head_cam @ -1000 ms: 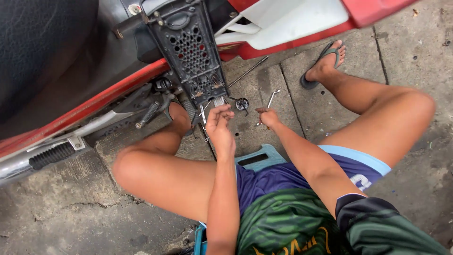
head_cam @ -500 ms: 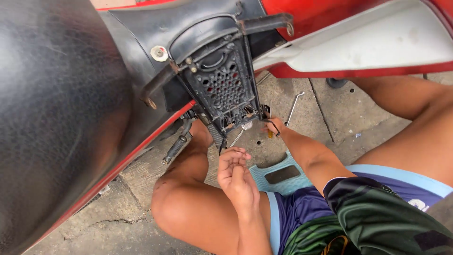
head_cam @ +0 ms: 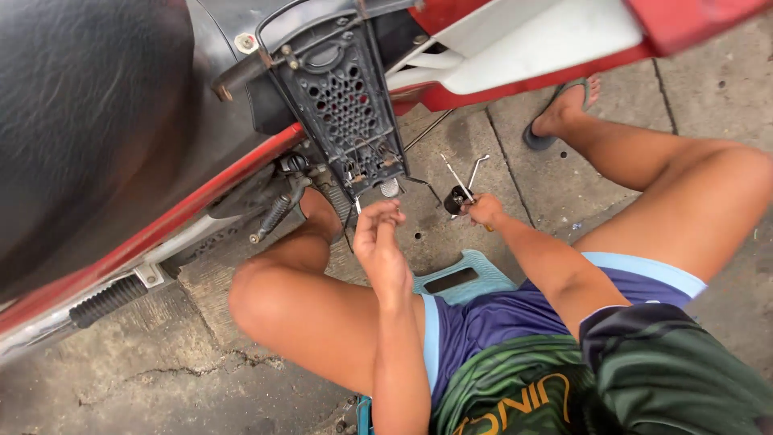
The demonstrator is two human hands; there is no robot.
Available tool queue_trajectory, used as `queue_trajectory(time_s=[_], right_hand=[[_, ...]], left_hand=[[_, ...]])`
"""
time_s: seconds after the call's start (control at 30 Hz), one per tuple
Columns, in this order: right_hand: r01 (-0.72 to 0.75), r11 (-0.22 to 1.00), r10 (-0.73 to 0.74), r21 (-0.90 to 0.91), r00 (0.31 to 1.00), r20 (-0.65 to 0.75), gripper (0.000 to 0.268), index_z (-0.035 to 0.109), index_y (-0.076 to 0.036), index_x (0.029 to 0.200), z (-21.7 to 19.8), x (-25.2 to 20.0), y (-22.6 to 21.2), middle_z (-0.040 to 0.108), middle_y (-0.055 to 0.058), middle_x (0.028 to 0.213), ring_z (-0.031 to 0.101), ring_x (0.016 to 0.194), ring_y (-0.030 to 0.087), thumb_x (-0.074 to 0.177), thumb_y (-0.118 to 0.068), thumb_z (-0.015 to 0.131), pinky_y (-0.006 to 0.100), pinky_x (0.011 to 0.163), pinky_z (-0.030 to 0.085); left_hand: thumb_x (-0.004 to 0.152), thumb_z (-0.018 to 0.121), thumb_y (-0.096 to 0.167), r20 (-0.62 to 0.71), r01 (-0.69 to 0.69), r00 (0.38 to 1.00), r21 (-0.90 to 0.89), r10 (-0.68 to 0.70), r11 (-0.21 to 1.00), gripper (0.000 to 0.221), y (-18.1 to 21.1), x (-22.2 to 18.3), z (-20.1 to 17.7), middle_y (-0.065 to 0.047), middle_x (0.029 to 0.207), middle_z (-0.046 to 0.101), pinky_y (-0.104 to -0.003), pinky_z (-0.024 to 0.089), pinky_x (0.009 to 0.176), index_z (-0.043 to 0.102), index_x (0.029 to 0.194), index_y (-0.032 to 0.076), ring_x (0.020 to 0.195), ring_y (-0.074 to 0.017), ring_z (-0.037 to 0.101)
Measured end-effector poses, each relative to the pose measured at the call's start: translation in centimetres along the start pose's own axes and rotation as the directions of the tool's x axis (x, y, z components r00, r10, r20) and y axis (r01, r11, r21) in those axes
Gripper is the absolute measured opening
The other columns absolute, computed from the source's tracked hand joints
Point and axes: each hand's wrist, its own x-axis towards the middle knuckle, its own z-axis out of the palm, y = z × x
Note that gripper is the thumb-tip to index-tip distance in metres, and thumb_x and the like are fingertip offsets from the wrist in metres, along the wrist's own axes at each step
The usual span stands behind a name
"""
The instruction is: Repairing the internal wiring of a motorcycle by removing screws and manipulating electrical components.
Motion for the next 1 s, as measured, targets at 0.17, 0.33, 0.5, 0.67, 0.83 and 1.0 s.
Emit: queue_trajectory(time_s=[0.17,0.33,0.5,0.67,0.83,1.0], right_hand=[[0.079,0.971,-0.091,-0.224,0.995,-0.044,0.026,0.083,-0.013,0.100,-7.2,-5.0,-3.0,0.071,0.010,0.055,0.075,0.067,0.027,0.089,-0.032,0.069,0.037,0.079,0.059],[0.372,0.868,-0.456,-0.329,0.861,-0.227,0.020,0.080,-0.012,0.090,-12.1,-16.4,-5.5,0.075,0.018,0.078,0.072,0.087,0.045,0.089,-0.030,0.070,0.050,0.082,0.056],[0.747,0.580,-0.802,-0.325,0.455,-0.386,0.019,0.081,-0.005,0.111,-13.4,-23.9,-5.6,0.078,0.019,0.093,0.074,0.091,0.038,0.093,-0.003,0.073,0.046,0.079,0.061],[0.791,0.409,-0.898,-0.455,0.259,-0.356,0.017,0.080,-0.009,0.111,-10.8,-25.2,-3.7,0.078,0.011,0.090,0.074,0.084,0.028,0.095,-0.007,0.074,0.039,0.077,0.061],[0.823,0.233,-0.956,-0.518,0.097,-0.276,0.023,0.078,-0.010,0.113,-10.2,-25.7,-4.3,0.077,0.007,0.090,0.074,0.081,0.023,0.091,-0.003,0.073,0.037,0.072,0.059],[0.857,0.240,-0.929,-0.457,0.066,-0.363,0.019,0.078,-0.015,0.113,-9.6,-24.3,-4.1,0.074,0.000,0.086,0.073,0.077,0.020,0.098,-0.011,0.068,0.032,0.069,0.059]], left_hand=[[0.092,0.052,-0.009,0.123,-0.095,0.989,0.141,0.078,0.985,0.031,0.6,-1.6,1.7,-0.010,0.089,0.069,-0.030,0.054,0.083,0.077,0.105,0.004,0.081,-0.0121,0.060],[0.095,0.059,0.001,0.324,-0.096,0.945,0.396,-0.041,0.913,0.029,-7.0,-1.2,1.3,-0.008,0.082,0.073,-0.032,0.056,0.079,0.081,0.111,0.011,0.077,-0.0113,0.063],[0.109,0.072,0.028,0.478,0.059,0.816,0.490,-0.325,0.870,0.053,-10.5,-2.3,1.6,-0.038,0.132,0.070,-0.049,0.067,0.091,0.062,0.146,-0.010,0.111,-0.0400,0.078],[0.100,0.085,0.029,0.590,0.130,0.717,0.411,-0.372,0.902,0.096,-11.8,-2.8,1.6,-0.044,0.158,0.047,-0.059,0.056,0.108,0.032,0.167,-0.013,0.139,-0.0521,0.058],[0.094,0.091,0.009,0.515,0.235,0.781,0.283,-0.354,0.930,0.092,-14.8,-1.5,-0.7,-0.034,0.148,0.060,-0.048,0.060,0.109,0.037,0.165,-0.012,0.132,-0.0403,0.065],[0.099,0.084,0.008,0.362,0.304,0.875,0.110,-0.323,0.946,0.083,-12.2,-1.5,-0.6,-0.027,0.139,0.061,-0.045,0.061,0.110,0.037,0.165,-0.009,0.117,-0.0311,0.071]])
